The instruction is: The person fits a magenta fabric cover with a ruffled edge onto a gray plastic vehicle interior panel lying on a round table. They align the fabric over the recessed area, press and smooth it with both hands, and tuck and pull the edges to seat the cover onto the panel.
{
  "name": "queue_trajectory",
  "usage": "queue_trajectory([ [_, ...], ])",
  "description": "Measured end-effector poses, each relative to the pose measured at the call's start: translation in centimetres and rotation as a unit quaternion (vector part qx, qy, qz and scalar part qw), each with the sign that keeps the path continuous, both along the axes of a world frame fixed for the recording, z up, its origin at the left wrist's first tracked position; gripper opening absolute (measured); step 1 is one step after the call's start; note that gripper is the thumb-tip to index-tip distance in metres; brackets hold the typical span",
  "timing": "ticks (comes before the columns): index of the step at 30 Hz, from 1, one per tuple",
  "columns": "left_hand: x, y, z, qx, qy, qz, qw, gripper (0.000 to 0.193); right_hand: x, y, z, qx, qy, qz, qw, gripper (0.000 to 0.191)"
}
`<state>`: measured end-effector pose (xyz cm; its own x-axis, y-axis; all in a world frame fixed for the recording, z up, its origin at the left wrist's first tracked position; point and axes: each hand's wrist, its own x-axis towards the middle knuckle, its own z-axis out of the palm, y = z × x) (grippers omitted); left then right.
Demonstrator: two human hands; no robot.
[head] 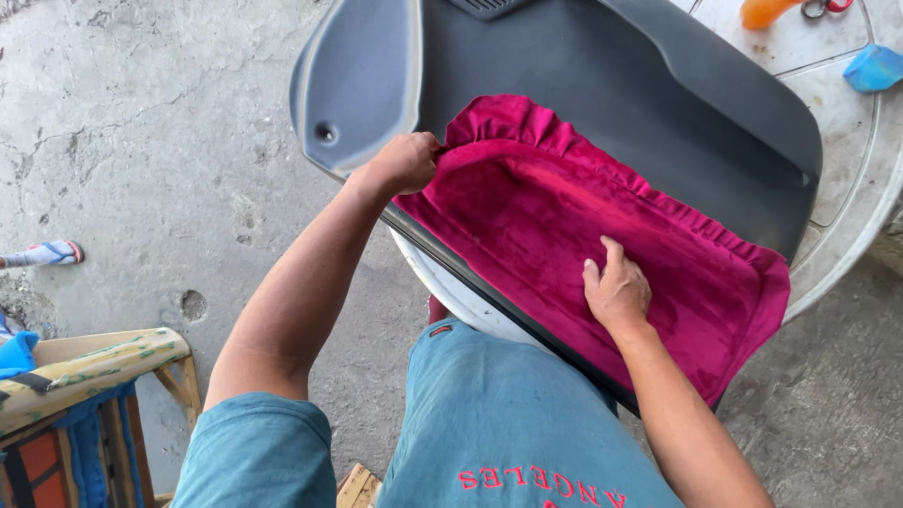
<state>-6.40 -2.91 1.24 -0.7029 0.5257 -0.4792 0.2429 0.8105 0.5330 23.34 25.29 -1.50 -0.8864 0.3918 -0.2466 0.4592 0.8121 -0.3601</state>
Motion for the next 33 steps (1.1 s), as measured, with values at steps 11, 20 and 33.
queue_trajectory([
  [11, -0.7, 0.1, 0.6, -0.034, -0.051, 0.006, 0.998, 0.04, 0.2, 0.5, -0.7, -0.001, 0.002, 0.002, 1.0, 0.052],
  [20, 0.0, -1.7, -0.4, 0.024, -0.021, 0.094, 0.995, 0.049, -0.2, 0.6, -0.6, -0.011, -0.011, -0.014, 1.0, 0.052],
  [33, 1.8, -1.3, 0.9, 0.024, -0.07, 0.216, 0.974, 0.053, -0.8, 0.5, -0.4, -0.016, -0.02, -0.014, 1.0, 0.051],
])
